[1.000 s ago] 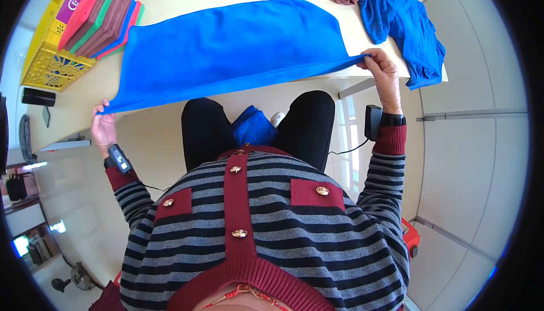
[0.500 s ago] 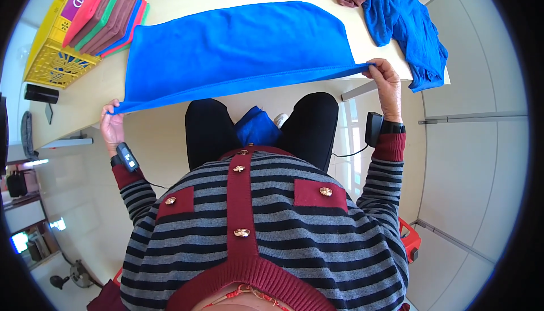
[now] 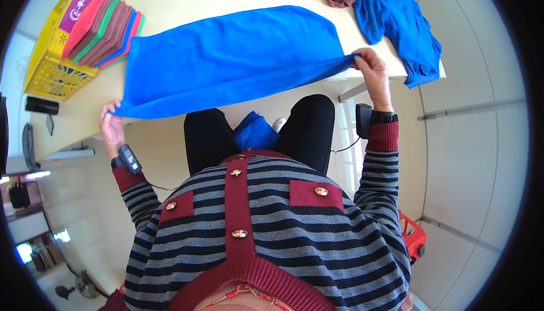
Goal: The person finishes folding a brown cloth and places it in a yellow crate before unfolding and folding a red cloth and then a blue cloth.
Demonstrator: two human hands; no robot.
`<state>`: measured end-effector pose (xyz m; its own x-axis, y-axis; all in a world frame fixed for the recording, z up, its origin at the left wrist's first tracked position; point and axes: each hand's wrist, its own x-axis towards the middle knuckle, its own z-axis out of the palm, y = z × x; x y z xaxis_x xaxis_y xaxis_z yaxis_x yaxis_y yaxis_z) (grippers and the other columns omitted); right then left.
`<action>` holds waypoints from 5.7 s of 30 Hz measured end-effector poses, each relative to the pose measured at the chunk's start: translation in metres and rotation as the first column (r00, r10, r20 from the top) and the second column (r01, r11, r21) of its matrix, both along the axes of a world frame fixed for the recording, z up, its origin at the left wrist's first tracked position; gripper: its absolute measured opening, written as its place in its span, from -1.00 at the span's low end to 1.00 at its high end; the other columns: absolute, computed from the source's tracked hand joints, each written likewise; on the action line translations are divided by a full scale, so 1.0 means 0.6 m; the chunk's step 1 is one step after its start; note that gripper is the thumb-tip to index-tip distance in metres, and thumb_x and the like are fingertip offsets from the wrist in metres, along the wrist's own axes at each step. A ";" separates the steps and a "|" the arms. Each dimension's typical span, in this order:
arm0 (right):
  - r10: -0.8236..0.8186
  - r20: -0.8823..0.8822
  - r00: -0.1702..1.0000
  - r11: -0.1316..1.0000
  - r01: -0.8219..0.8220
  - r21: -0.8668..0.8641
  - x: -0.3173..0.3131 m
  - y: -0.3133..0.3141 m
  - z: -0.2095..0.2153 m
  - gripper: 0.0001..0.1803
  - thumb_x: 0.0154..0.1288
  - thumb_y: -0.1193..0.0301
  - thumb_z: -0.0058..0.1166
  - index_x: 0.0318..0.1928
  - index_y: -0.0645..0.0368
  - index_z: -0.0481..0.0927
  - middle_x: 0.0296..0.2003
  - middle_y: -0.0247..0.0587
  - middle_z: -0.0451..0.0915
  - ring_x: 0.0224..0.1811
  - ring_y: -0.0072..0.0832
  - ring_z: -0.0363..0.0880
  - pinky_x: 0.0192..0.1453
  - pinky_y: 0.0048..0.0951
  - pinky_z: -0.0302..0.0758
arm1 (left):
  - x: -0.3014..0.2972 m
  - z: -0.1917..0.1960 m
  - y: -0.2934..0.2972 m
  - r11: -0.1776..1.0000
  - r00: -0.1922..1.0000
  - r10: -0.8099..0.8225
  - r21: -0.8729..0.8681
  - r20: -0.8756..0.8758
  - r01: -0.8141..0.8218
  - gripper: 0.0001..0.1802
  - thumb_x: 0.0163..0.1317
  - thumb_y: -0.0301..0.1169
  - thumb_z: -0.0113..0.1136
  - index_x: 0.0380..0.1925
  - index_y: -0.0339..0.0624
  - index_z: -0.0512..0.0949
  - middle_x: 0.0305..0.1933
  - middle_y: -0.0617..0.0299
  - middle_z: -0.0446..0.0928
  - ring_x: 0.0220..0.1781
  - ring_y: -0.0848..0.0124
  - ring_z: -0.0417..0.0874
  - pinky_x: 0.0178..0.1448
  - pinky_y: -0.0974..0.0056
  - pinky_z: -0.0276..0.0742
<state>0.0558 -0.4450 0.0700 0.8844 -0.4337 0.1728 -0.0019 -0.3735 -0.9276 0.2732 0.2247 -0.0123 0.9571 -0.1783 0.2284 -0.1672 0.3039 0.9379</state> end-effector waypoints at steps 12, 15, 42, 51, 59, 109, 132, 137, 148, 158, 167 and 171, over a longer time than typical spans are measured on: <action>-0.006 -0.025 1.000 0.999 0.007 0.034 0.004 0.010 -0.010 -0.82 0.50 0.46 0.08 0.01 0.20 0.64 -0.19 -0.35 0.64 -0.18 -0.58 0.66 0.05 -0.53 0.59 | -0.001 -0.008 0.025 0.995 0.992 0.097 0.026 -0.081 -0.096 -0.87 0.26 -0.51 -0.06 -0.26 -0.16 0.49 -0.01 0.09 0.54 0.13 0.33 0.51 0.35 0.16 0.36; -0.010 0.001 1.000 1.000 0.010 0.029 0.008 0.011 -0.014 -0.82 0.50 0.46 0.08 0.01 0.19 0.64 -0.19 -0.34 0.64 -0.18 -0.58 0.66 0.06 -0.53 0.59 | -0.001 0.002 0.023 0.994 0.993 0.107 0.030 -0.057 -0.106 -0.86 0.25 -0.52 -0.06 -0.26 -0.16 0.50 -0.01 0.09 0.55 0.10 0.34 0.52 0.29 0.17 0.39; 0.188 -0.122 0.975 0.753 -0.223 -0.619 0.374 -0.043 -0.180 -0.58 0.28 0.23 0.24 0.06 0.23 0.64 -0.08 -0.08 0.69 -0.03 -0.29 0.66 0.18 -0.31 0.54 | 0.211 -0.058 -0.193 -0.020 0.714 0.486 0.823 0.504 -0.568 -0.56 0.31 -0.08 0.24 -0.17 -0.31 0.59 -0.06 -0.17 0.66 0.01 -0.09 0.68 0.09 -0.13 0.56; 0.282 -0.317 0.906 0.731 -0.417 -0.541 0.394 0.016 -0.132 -0.71 0.17 0.33 0.23 -0.14 0.21 0.67 -0.28 -0.05 0.71 -0.15 -0.24 0.70 0.03 -0.30 0.57 | 0.211 -0.034 -0.209 0.190 0.739 0.449 0.754 0.503 -0.629 -0.72 0.36 -0.19 0.19 -0.22 -0.19 0.57 -0.22 -0.16 0.65 -0.14 -0.16 0.66 -0.10 -0.18 0.52; 0.277 -0.337 0.900 0.646 -0.434 -0.628 0.305 -0.043 -0.055 -0.78 0.20 0.40 0.20 -0.19 0.27 0.65 -0.37 -0.10 0.67 -0.26 -0.28 0.65 -0.06 -0.32 0.54 | 0.194 0.061 -0.132 0.410 0.623 0.555 0.471 0.550 -0.781 -0.72 0.42 -0.21 0.13 -0.31 -0.23 0.51 -0.35 -0.16 0.58 -0.33 -0.13 0.59 -0.23 0.00 0.48; -0.021 -0.167 0.986 0.999 0.028 0.038 0.157 -0.163 0.000 -0.79 0.42 0.24 0.16 -0.09 0.06 0.66 -0.36 -0.54 0.61 -0.36 -0.69 0.55 -0.25 -0.59 0.48 | 0.124 0.102 -0.149 0.377 0.661 0.460 0.543 0.593 -0.750 -0.73 0.43 -0.29 0.15 -0.34 -0.29 0.60 -0.54 0.30 0.51 -0.44 0.57 0.43 -0.32 0.31 0.36; 0.317 0.020 0.948 0.890 -0.304 0.341 0.188 0.397 -0.094 -0.82 0.45 0.38 0.19 -0.10 0.25 0.67 -0.40 -0.41 0.60 -0.43 -0.66 0.53 -0.30 -0.60 0.52 | -0.120 0.023 -0.473 0.860 0.875 0.170 0.365 0.453 -0.356 -0.90 0.24 -0.54 0.37 -0.31 -0.27 0.61 -0.44 0.17 0.58 -0.50 0.44 0.55 -0.36 0.32 0.51; 0.298 0.018 0.954 0.909 -0.289 0.301 0.166 0.403 -0.106 -0.80 0.46 0.37 0.18 -0.11 0.28 0.67 -0.41 -0.39 0.61 -0.43 -0.66 0.53 -0.28 -0.59 0.53 | -0.141 0.001 -0.481 0.823 0.788 0.153 0.364 0.597 -0.436 -0.88 0.21 -0.58 0.37 -0.29 -0.25 0.59 -0.37 0.12 0.61 -0.46 0.31 0.62 -0.34 0.28 0.55; 0.287 0.031 0.957 0.889 -0.278 0.363 0.144 0.400 -0.114 -0.75 0.43 0.39 0.14 -0.12 0.37 0.67 -0.41 -0.25 0.67 -0.44 -0.63 0.60 -0.32 -0.55 0.58 | -0.168 -0.008 -0.484 0.756 0.689 0.078 0.408 0.721 -0.513 -0.85 0.18 -0.57 0.35 -0.27 -0.20 0.58 -0.35 0.11 0.60 -0.40 0.15 0.65 -0.35 0.22 0.57; 0.333 0.004 0.943 0.839 -0.298 0.456 0.143 0.376 -0.138 -0.75 0.51 0.32 0.12 -0.05 0.28 0.64 -0.34 -0.33 0.65 -0.34 -0.63 0.63 -0.20 -0.55 0.61 | -0.165 0.012 -0.486 0.650 0.611 -0.119 0.527 0.783 -0.548 -0.89 0.21 -0.46 0.33 -0.30 -0.19 0.60 -0.32 0.11 0.62 -0.36 0.12 0.67 -0.38 0.18 0.56; 0.360 -0.060 0.931 0.860 -0.305 0.410 0.128 0.383 -0.135 -0.83 0.51 0.38 0.11 -0.10 0.26 0.60 -0.37 -0.39 0.60 -0.39 -0.66 0.61 -0.24 -0.59 0.59 | 0.196 -0.021 -0.510 0.302 0.742 -0.271 0.786 0.613 -0.539 -0.74 0.16 -0.24 0.35 -0.25 -0.16 0.72 -0.14 -0.03 0.69 -0.07 -0.01 0.70 0.04 -0.04 0.60; 0.372 -0.096 0.923 0.878 -0.316 0.358 0.107 0.382 -0.112 -0.85 0.52 0.41 0.09 -0.09 0.24 0.59 -0.36 -0.40 0.58 -0.38 -0.66 0.60 -0.24 -0.60 0.58 | 0.259 -0.059 -0.554 0.056 0.862 -0.373 0.935 0.344 -0.349 -0.68 0.07 -0.20 0.39 -0.24 -0.14 0.70 -0.19 0.01 0.70 -0.13 0.08 0.73 -0.04 0.06 0.61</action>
<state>0.1197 -0.2159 0.0026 0.9913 -0.1040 -0.0802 -0.0858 -0.0504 -0.9950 0.4288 -0.1080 -0.0477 0.8031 -0.5783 0.1435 -0.5952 -0.7895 0.1497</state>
